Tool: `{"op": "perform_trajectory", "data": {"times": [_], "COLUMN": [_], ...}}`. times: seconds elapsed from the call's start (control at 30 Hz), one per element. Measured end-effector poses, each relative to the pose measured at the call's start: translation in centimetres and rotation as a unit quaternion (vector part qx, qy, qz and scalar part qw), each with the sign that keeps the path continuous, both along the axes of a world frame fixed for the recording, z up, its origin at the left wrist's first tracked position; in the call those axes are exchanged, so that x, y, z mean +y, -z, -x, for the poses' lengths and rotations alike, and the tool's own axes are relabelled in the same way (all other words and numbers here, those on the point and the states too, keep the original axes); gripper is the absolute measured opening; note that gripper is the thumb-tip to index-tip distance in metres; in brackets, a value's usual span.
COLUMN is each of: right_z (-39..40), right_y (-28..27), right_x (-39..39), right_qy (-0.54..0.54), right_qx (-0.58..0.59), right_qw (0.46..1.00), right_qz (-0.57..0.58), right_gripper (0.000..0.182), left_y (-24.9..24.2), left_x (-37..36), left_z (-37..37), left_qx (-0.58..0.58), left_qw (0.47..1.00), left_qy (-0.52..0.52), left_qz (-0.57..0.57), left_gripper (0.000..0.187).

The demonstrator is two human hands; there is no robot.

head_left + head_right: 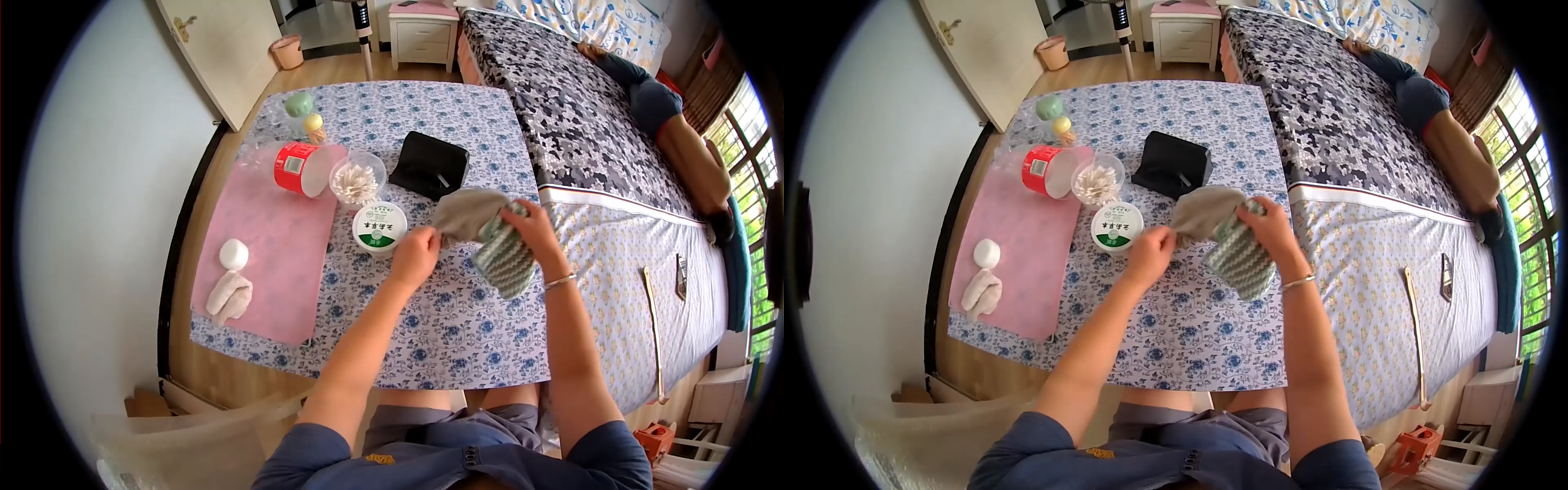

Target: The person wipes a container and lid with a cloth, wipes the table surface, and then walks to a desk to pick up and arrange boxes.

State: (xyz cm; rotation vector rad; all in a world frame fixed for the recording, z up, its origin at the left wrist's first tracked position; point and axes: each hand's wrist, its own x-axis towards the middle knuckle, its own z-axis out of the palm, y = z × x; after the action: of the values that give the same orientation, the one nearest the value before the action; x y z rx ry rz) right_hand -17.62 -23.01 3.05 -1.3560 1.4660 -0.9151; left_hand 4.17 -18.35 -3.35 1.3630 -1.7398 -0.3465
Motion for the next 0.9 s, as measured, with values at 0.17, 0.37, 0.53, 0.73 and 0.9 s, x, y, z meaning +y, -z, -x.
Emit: {"op": "perform_trajectory", "data": {"times": [0.17, 0.37, 0.53, 0.73, 0.9], "right_z": [-0.4, -5.4, -5.2, -4.1, -3.2], "right_y": [-6.4, -10.2, -3.7, 0.1, -0.5], "right_x": [-3.1, -6.2, -7.8, -6.9, -6.8], "right_qy": [-0.046, -0.052, -0.093, -0.113, -0.107], "right_qx": [-0.015, -0.159, 0.227, 0.26, 0.26], "right_qw": [0.992, 0.959, 0.963, 0.955, 0.955], "right_qz": [0.113, 0.23, 0.114, 0.082, 0.097], "right_gripper": [0.023, 0.021, 0.034, 0.038, 0.038], "left_y": [-8.2, -10.0, -5.2, -3.3, -3.5], "left_x": [-1.5, -7.7, -8.6, -8.2, -10.0], "left_z": [-1.3, -3.5, -3.7, -2.0, -0.5], "left_qx": [0.375, 0.283, -0.147, -0.222, -0.3], "left_qw": [0.916, 0.945, 0.983, 0.954, 0.922], "left_qy": [-0.023, -0.079, -0.092, 0.009, -0.013], "left_qz": [-0.139, 0.141, 0.053, -0.2, -0.243], "left_gripper": [0.015, 0.014, 0.031, 0.048, 0.054]}}
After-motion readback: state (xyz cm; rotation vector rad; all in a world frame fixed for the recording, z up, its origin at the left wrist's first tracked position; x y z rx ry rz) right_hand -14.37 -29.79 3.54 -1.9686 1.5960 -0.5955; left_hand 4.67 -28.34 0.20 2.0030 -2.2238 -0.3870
